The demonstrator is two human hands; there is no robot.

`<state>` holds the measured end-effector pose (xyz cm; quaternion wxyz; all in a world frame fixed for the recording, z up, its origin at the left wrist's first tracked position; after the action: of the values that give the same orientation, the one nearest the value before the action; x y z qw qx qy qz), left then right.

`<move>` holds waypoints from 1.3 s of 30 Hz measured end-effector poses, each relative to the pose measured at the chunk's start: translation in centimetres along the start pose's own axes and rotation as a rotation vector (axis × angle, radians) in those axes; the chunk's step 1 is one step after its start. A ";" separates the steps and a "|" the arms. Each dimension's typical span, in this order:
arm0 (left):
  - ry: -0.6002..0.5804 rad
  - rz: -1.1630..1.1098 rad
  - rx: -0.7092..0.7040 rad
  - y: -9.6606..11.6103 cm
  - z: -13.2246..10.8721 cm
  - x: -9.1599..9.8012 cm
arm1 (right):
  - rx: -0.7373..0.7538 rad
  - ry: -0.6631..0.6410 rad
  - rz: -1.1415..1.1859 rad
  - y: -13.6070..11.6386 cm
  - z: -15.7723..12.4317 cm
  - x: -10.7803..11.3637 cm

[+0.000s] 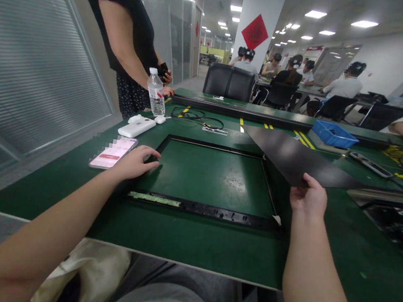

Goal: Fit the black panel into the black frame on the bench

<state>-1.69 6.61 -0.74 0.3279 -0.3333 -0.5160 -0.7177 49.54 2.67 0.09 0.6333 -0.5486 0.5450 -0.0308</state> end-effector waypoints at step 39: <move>0.211 -1.359 0.287 0.1 -0.4 3.5 | -0.447 -0.618 -0.633 3.9 -5.0 -2.0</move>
<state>-3.64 5.79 2.13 -0.1041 0.1808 -0.6652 -0.7170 42.92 2.23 -0.48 0.5918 -0.7929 0.1317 0.0602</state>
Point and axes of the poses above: each hand's wrist, its own z-axis towards the middle knuckle, its own x-axis out of the back of the hand, y = z × x, the point moved 6 cm from there along z, towards the middle knuckle, and after that the axes turned 2 degrees about x, right-handed, at the moved point
